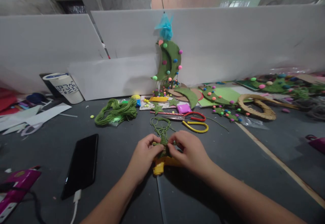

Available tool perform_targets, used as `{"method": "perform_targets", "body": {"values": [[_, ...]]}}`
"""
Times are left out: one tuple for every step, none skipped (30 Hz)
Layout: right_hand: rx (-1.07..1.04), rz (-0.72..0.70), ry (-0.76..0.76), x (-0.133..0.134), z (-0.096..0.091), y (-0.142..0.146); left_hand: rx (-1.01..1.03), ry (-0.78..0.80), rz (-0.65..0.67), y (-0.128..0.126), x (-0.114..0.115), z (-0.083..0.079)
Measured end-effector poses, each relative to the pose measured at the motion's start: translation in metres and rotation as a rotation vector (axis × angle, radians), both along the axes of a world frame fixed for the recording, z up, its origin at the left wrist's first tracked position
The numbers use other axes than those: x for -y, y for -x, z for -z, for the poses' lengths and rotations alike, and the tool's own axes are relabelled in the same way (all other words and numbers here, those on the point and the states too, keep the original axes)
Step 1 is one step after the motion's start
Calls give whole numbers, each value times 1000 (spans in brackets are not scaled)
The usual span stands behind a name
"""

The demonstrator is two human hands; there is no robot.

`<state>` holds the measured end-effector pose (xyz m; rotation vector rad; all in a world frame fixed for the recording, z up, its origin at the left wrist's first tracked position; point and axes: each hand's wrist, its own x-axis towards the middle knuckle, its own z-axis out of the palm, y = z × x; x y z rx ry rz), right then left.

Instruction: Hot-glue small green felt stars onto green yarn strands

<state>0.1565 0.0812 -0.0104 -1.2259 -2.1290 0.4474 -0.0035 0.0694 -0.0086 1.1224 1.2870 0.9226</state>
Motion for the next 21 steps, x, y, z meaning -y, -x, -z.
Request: {"method": "perform_targets", "body": {"values": [[-2, 7, 9, 0, 1, 1, -4, -2, 6, 0, 0, 1], [-4, 13, 18, 0, 1, 1, -11, -9, 9, 0, 0, 2], [-6, 19, 27, -1, 2, 2, -22, -17, 11, -1, 1, 3], [-8, 24, 37, -1, 2, 2, -34, -26, 13, -1, 1, 3], [-11, 29, 49, -1, 2, 3, -47, -38, 14, -2, 1, 3], [-14, 35, 61, -1, 2, 3, -58, -50, 15, -2, 1, 3], [-17, 42, 74, -1, 3, 4, -66, -59, 16, -3, 2, 3], [-22, 49, 87, -1, 3, 4, -72, -66, 18, -3, 2, 2], [-27, 55, 102, -1, 3, 4, -77, -73, 17, -4, 2, 2], [-33, 60, 120, -1, 3, 4, -85, -84, 13, -5, 2, 1], [-41, 65, 143, -1, 3, 4, -94, -95, 11, -5, 3, 0], [-53, 67, 175, -1, 2, 5, -100, -105, 6, -5, 3, 0], [-74, 70, 215, -1, 2, 5, -103, -116, 1, -5, 3, -1], [-103, 73, 262, -2, 1, 5, -102, -128, -3, -5, 3, -1], [-140, 76, 314, -2, 1, 5, -100, -138, -4, -5, 3, -1], [-183, 77, 368, -2, 0, 5, -98, -145, -3, -5, 3, -1], [-229, 72, 420, -3, 0, 5, -97, -149, 1, -4, 3, -1], [-273, 61, 464, -4, -1, 5, -97, -150, 7, -4, 3, -1], [-311, 45, 499, -4, -2, 5, -95, -150, 14, -3, 3, -1], [-341, 25, 522, -5, -2, 5, -91, -147, 18, -3, 3, -1], [-362, 8, 533, -5, -2, 5, -83, -144, 19, -3, 3, -1]]}}
